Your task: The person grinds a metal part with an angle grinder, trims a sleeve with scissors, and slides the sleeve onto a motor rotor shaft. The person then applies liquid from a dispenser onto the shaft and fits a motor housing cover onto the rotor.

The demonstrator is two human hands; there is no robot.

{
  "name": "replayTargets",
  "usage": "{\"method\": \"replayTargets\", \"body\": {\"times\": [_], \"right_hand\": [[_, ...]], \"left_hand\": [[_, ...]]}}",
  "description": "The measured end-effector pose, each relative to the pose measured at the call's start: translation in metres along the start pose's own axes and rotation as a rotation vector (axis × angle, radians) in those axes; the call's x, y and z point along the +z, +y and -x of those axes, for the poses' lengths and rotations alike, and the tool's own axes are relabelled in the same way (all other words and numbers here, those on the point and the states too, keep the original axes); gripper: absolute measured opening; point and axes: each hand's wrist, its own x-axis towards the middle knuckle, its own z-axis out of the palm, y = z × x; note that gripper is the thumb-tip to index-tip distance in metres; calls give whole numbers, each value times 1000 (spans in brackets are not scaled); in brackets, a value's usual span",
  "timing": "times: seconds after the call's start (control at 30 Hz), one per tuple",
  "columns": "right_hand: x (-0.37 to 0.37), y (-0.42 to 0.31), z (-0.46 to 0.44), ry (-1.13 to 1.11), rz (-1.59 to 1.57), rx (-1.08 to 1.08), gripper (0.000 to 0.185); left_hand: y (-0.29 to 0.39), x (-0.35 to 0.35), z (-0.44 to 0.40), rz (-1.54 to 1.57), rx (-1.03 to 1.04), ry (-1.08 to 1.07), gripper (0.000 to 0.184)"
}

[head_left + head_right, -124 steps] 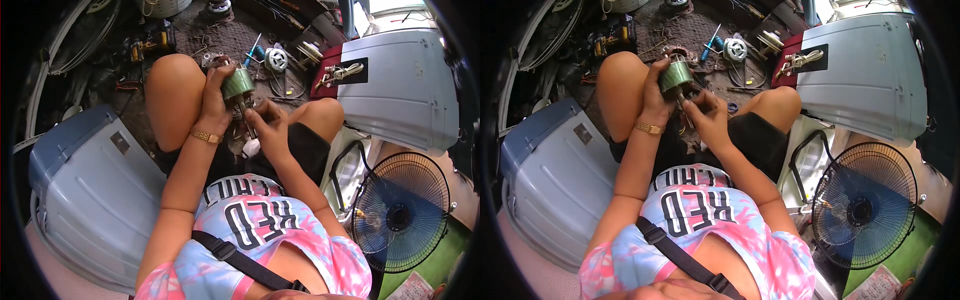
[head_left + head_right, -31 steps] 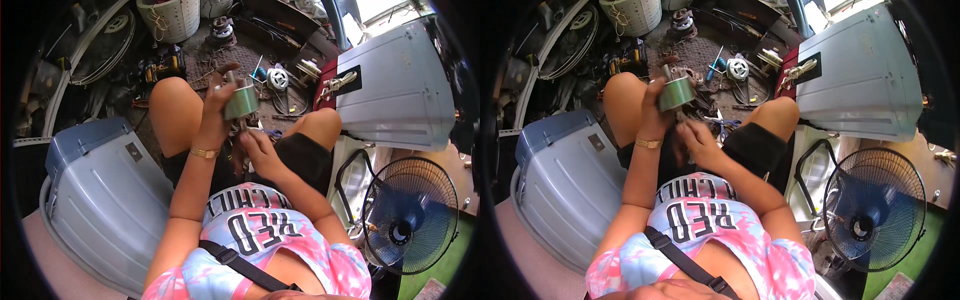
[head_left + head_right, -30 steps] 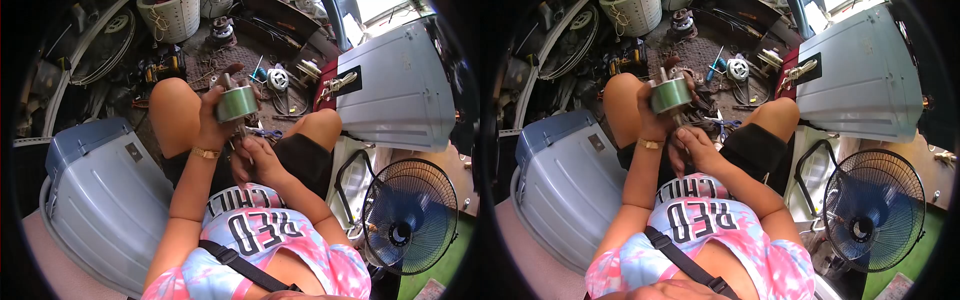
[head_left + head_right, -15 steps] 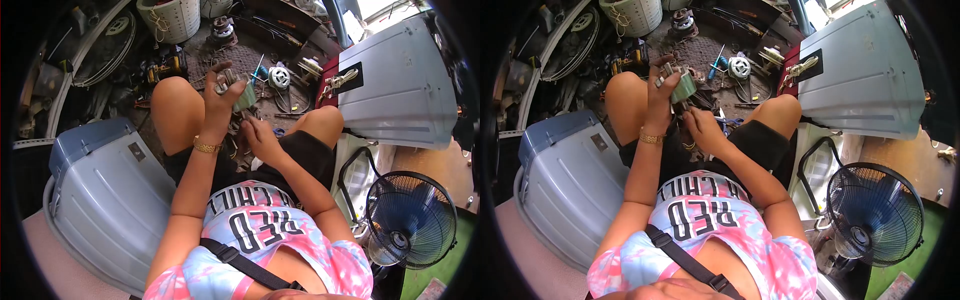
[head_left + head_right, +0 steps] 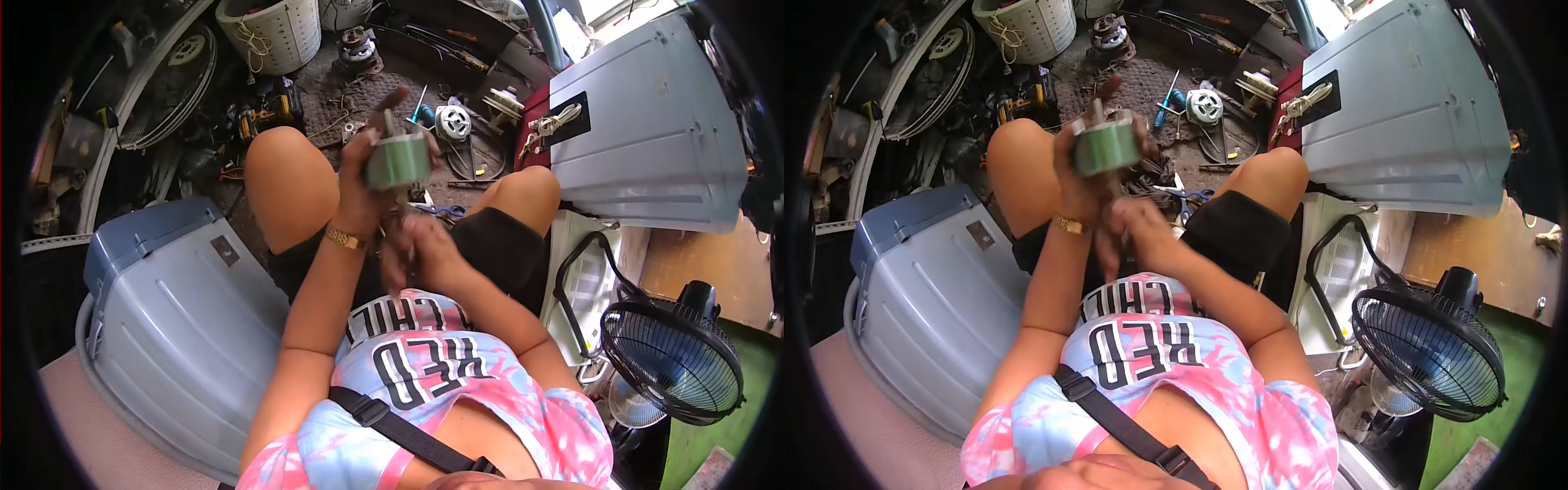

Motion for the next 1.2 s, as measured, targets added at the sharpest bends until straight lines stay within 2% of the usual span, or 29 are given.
{"method": "replayTargets", "body": {"times": [0.03, 0.07, 0.1, 0.13, 0.17, 0.2, 0.23, 0.27, 0.3, 0.37, 0.4, 0.43, 0.5, 0.53, 0.6, 0.63, 0.67, 0.77, 0.83, 0.9, 0.93, 1.03, 1.07, 1.1, 1.17, 1.2], "right_hand": [[-9, -1, -9, 23, 145, -60, 36], [-17, -7, -16, 167, 601, -120, 33], [-14, -5, -10, 127, 435, -75, 33], [-4, -12, -1, 73, 277, -32, 33], [6, -19, 6, 16, 118, 15, 33], [21, -23, 12, -61, -347, 121, 39], [33, -23, 15, -95, -517, 165, 41], [29, -21, 15, -31, -392, 142, 40], [19, -18, 10, 27, -259, 112, 39], [-10, -15, -12, 250, 617, -66, 36], [-10, -10, -6, 261, 697, -93, 36], [-2, -13, 1, 263, 782, -124, 35], [17, -18, 15, -62, -290, 156, 32], [17, -6, 17, -1, -244, 159, 33], [4, -5, 5, 130, 112, 75, 32], [-8, -15, -8, 199, 421, 0, 31], [-20, -10, -17, 227, 838, -154, 31], [-4, -5, 9, -6, 87, 49, 31], [7, -3, 20, -89, -317, 147, 33], [-1, -15, 3, -45, -263, 160, 35], [-14, -15, -12, 164, 544, -121, 38], [-8, -5, 7, -9, 250, 32, 38], [8, -15, 13, -141, -137, 98, 40], [24, -24, 19, -247, -510, 215, 42], [9, -13, 8, -146, -96, 93, 39], [-6, -19, -2, -42, 230, 42, 39]], "left_hand": [[-1, -3, -2, -318, 59, 125, 66], [-4, -7, -6, -635, 124, 247, 67], [-5, -10, -8, -952, 177, 366, 67], [-3, -3, -4, -654, 78, 348, 62], [-3, 2, -6, -359, 82, 169, 58], [-9, 5, -3, -58, 61, 1, 55], [-13, 10, 3, 250, 38, -155, 52], [-9, 15, 5, 213, -22, -58, 49], [-5, 12, 4, -180, 24, 97, 54], [0, 1, -3, -964, 138, 408, 64], [-5, 1, -3, -922, 161, 404, 63], [-7, -2, -2, -561, 144, 216, 57], [-14, -6, 4, 172, 72, -148, 45], [-15, -6, 8, -38, 88, 5, 48], [-5, -6, 2, -479, 138, 273, 54], [-3, -5, -1, -696, 180, 408, 57], [-6, -4, -3, -987, 207, 425, 60], [-9, -6, 6, -24, 75, 43, 50], [-12, -6, 10, -108, 61, 110, 54], [-9, -9, 5, -205, 54, 155, 58], [-7, -15, -1, -690, 160, 353, 62], [-16, -16, 8, -114, 63, 135, 63], [-24, -15, 9, 218, 99, -171, 66], [-24, -17, 14, 140, 80, -142, 68], [-13, -12, 8, -27, 68, -126, 72], [-4, -2, 9, -510, 84, 227, 77]]}}
